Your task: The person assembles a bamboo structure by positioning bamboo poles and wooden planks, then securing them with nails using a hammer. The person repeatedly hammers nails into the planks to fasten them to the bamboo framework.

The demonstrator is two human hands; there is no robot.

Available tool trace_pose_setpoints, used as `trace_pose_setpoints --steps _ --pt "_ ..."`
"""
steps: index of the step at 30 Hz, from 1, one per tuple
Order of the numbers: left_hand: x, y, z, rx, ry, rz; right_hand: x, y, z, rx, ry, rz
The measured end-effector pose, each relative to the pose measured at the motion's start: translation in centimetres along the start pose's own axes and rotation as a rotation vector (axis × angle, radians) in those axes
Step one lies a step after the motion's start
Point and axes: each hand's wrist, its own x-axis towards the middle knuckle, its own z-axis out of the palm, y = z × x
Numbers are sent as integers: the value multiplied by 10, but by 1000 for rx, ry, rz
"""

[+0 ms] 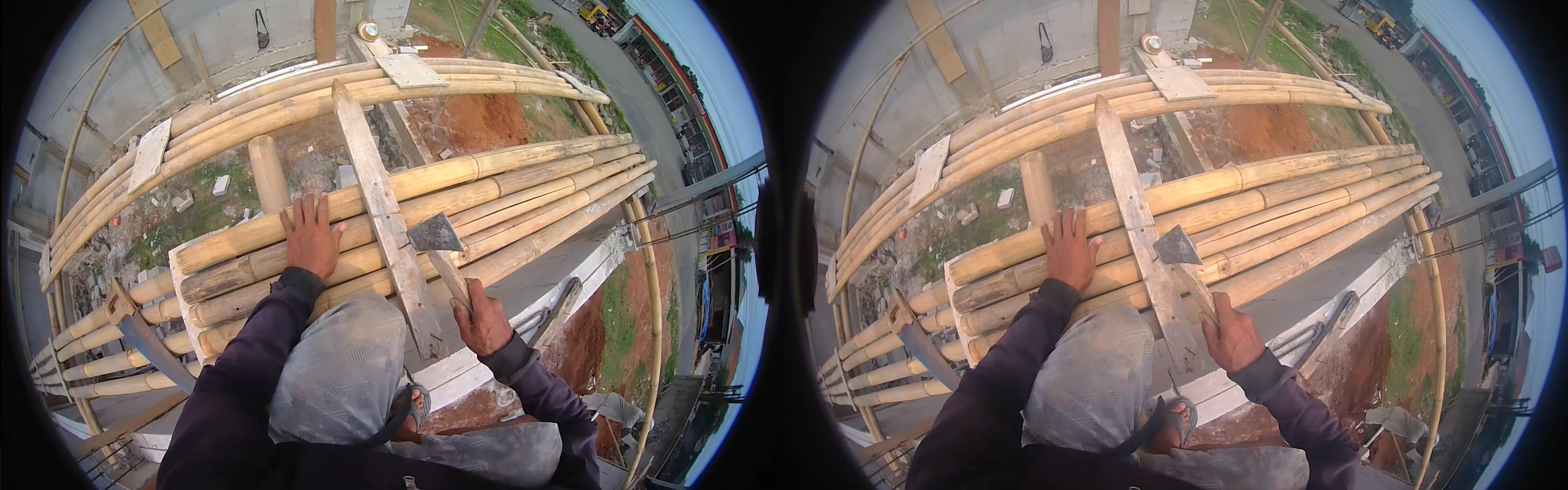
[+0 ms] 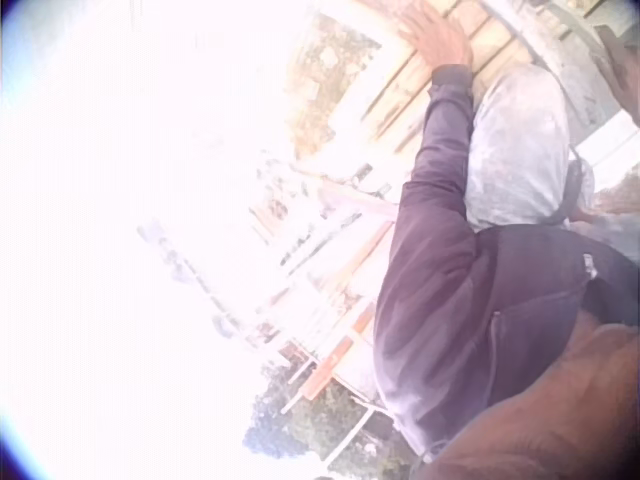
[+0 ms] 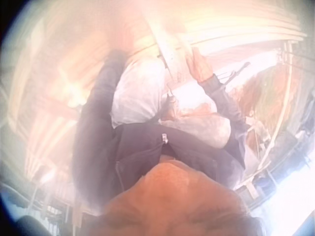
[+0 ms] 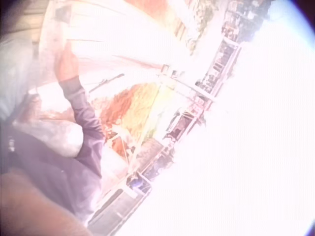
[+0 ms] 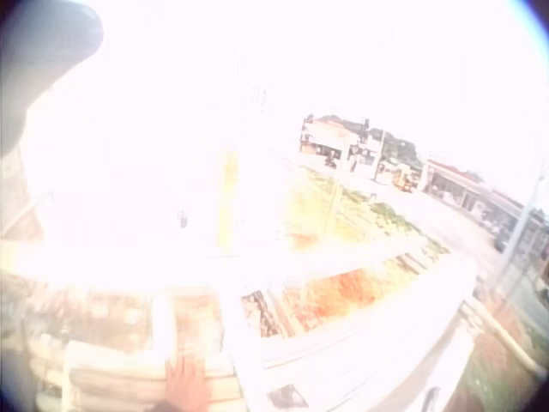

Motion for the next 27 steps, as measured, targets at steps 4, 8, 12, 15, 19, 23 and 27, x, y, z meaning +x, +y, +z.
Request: trace_pose_setpoints --steps 4,8,12,15,19,23,27 --pt "-1 -3 2 -40 76 38 -15 -6 -37 368 476 -312" --pt "-6 -5 10 -4 87 40 -21 15 -33 805 1024 -689" --pt "-1 -3 2 -47 93 15 6 24 22 -144 32 -140" --pt "3 -3 -5 -36 111 -7 18 8 7 67 315 -186" --pt "-1 -5 6 -19 83 40 -10 -13 -56 578 824 -487" --pt "-9 -7 14 -33 160 63 -6 -7 -31 680 995 -719" --pt "-8 -6 5 -68 45 42 5 -12 -1 -135 -47 -69"
